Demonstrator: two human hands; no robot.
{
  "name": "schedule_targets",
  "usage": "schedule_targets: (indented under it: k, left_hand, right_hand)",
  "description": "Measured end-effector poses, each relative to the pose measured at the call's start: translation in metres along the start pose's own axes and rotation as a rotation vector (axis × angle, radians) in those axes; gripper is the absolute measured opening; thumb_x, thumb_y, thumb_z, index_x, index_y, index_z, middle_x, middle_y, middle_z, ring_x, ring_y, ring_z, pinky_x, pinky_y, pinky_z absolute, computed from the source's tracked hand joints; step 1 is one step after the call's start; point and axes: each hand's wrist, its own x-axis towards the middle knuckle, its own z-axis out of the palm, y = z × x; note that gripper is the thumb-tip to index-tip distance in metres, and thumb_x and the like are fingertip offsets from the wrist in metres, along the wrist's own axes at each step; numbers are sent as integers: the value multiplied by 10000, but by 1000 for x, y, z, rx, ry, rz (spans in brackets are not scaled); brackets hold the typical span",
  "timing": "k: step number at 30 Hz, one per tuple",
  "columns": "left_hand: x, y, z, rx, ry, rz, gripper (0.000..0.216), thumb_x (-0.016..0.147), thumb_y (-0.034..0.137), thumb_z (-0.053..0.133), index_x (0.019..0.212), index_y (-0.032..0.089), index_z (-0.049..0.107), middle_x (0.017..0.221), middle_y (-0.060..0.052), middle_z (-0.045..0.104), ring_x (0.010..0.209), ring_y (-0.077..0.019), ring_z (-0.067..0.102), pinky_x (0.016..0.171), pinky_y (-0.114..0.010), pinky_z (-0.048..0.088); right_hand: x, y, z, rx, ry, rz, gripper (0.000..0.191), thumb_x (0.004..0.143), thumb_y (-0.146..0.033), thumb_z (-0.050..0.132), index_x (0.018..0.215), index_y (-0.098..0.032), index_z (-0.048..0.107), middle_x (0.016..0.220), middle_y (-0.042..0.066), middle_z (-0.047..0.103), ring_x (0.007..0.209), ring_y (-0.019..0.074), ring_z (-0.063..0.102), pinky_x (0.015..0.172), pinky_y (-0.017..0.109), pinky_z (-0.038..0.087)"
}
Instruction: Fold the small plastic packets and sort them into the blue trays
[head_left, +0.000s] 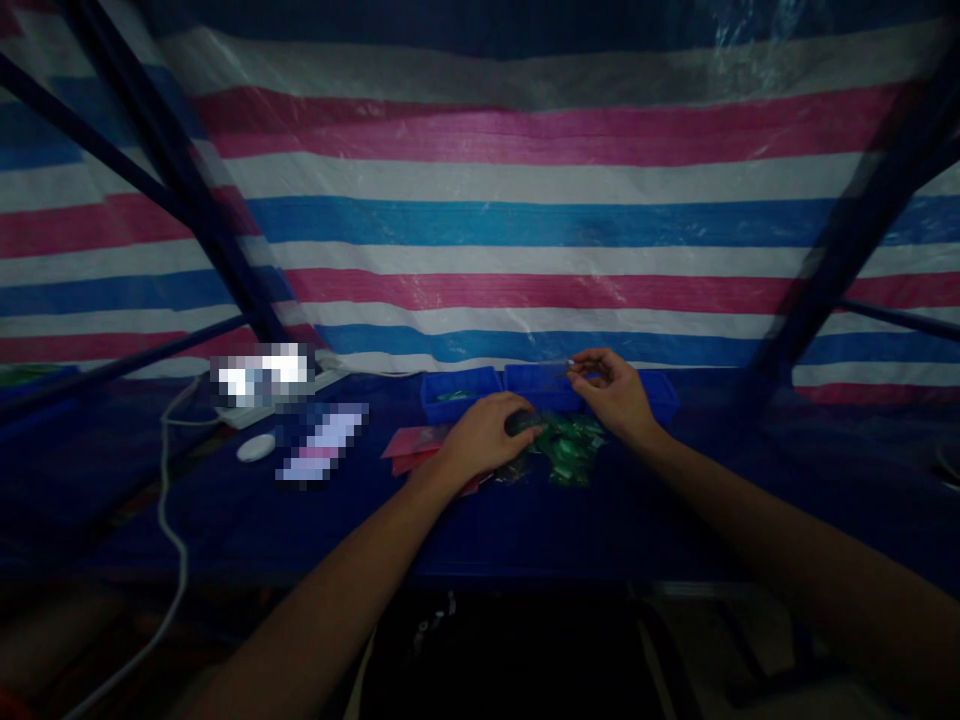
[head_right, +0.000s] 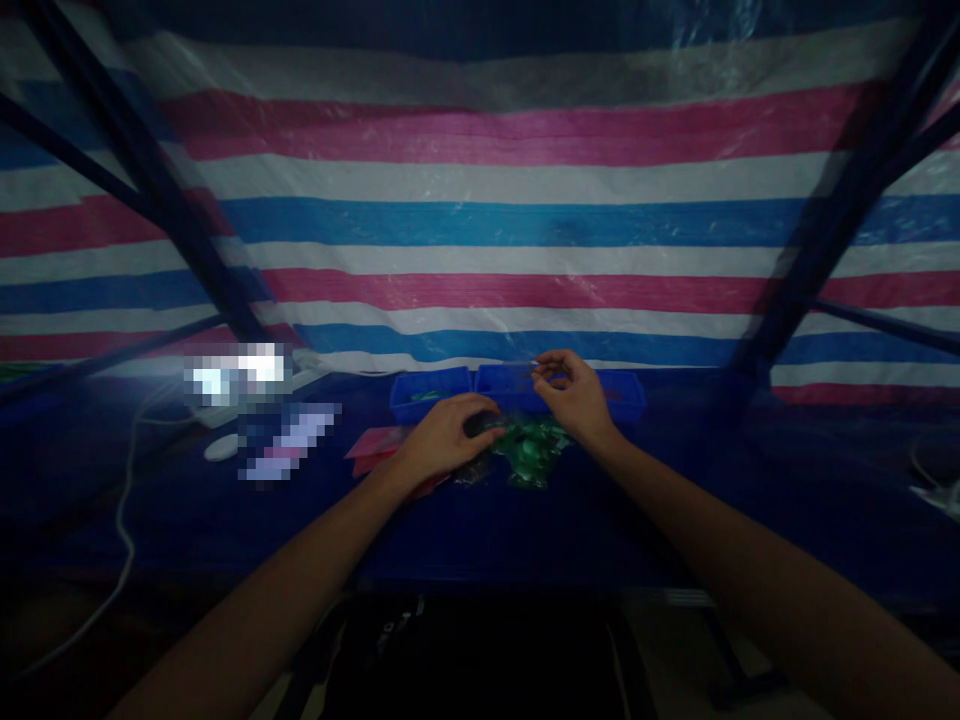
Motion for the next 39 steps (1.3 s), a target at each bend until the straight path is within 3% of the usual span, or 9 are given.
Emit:
schedule_targets:
  k: [4, 7, 12, 15, 20, 25, 29, 34, 39]
  left_hand:
    - [-1, -6, 5, 7, -36, -22, 365, 836, 418, 710, 1125, 194, 714, 1128, -110, 717, 1065, -281, 649, 986, -393, 457]
    - [-1, -10, 6, -15, -22, -33, 373, 837, 436, 706, 1130, 206, 725, 1117, -112, 730, 1024, -282, 666, 951, -403, 468]
    - [-1, -14, 5, -76, 13, -44, 310, 831, 383, 707, 1091, 222, 751, 1071, -99, 753, 962, -272, 683, 907, -399, 483]
    - [0, -13, 3, -77, 25, -60, 230, 832, 351, 698, 1009, 226, 772, 993, -88, 764, 882, -254, 685, 852, -379, 486]
    - [1, -5, -3, -83, 94, -81, 165, 875, 321, 640, 923, 228, 767, 916, -73, 754, 834, -238, 662, 828, -369, 470]
    - [2, 6, -9, -177, 220, -133, 178, 890, 358, 640, 932, 223, 749, 926, -66, 742, 851, -225, 648, 848, -366, 468]
    - [2, 10, -8, -293, 181, -165, 241, 919, 412, 615, 972, 216, 746, 941, -69, 745, 826, -200, 655, 779, -322, 482]
    - [4, 4, -3, -433, 160, -237, 356, 944, 488, 559, 953, 177, 733, 872, -65, 736, 793, -187, 656, 746, -300, 501]
    - [6, -4, 1, -613, 140, -245, 316, 932, 454, 599, 1036, 178, 713, 976, -90, 740, 854, -187, 683, 790, -316, 531]
  right_hand:
    - [4, 3, -3, -125, 17, -85, 292, 833, -329, 678, 1090, -201, 620, 990, 73, 703, 861, 216, 673, 733, 353, 560]
    - [7, 2, -7, -351, 18, -239, 240, 878, -288, 626, 1104, -212, 649, 1026, 86, 701, 934, 255, 640, 848, 437, 535]
    - [11, 5, -9, -647, -159, -451, 185, 906, -227, 583, 1039, -223, 712, 1017, 92, 719, 1101, 326, 554, 1034, 558, 399]
    - [8, 7, -4, -689, -244, -473, 179, 901, -249, 607, 1029, -211, 725, 1014, 102, 724, 1144, 339, 532, 1065, 560, 374]
    - [-2, -2, 4, -599, -247, -463, 204, 916, -271, 600, 1084, -229, 708, 1038, 91, 719, 1157, 325, 540, 1063, 557, 395]
    - [-15, -21, 8, -417, -281, -391, 229, 925, -328, 620, 1126, -242, 692, 1093, 75, 712, 1094, 268, 615, 992, 474, 488]
    - [-21, -24, 14, -216, -386, -220, 317, 872, -354, 690, 1173, -257, 677, 1092, 54, 729, 990, 233, 689, 924, 427, 544]
    - [-22, -14, 20, 105, -355, 94, 301, 814, -407, 740, 1039, -213, 691, 1027, 67, 750, 921, 219, 722, 851, 380, 586]
    - [-20, -10, 20, 200, -304, 150, 381, 764, -419, 789, 1062, -209, 679, 963, 63, 751, 833, 198, 716, 794, 359, 591]
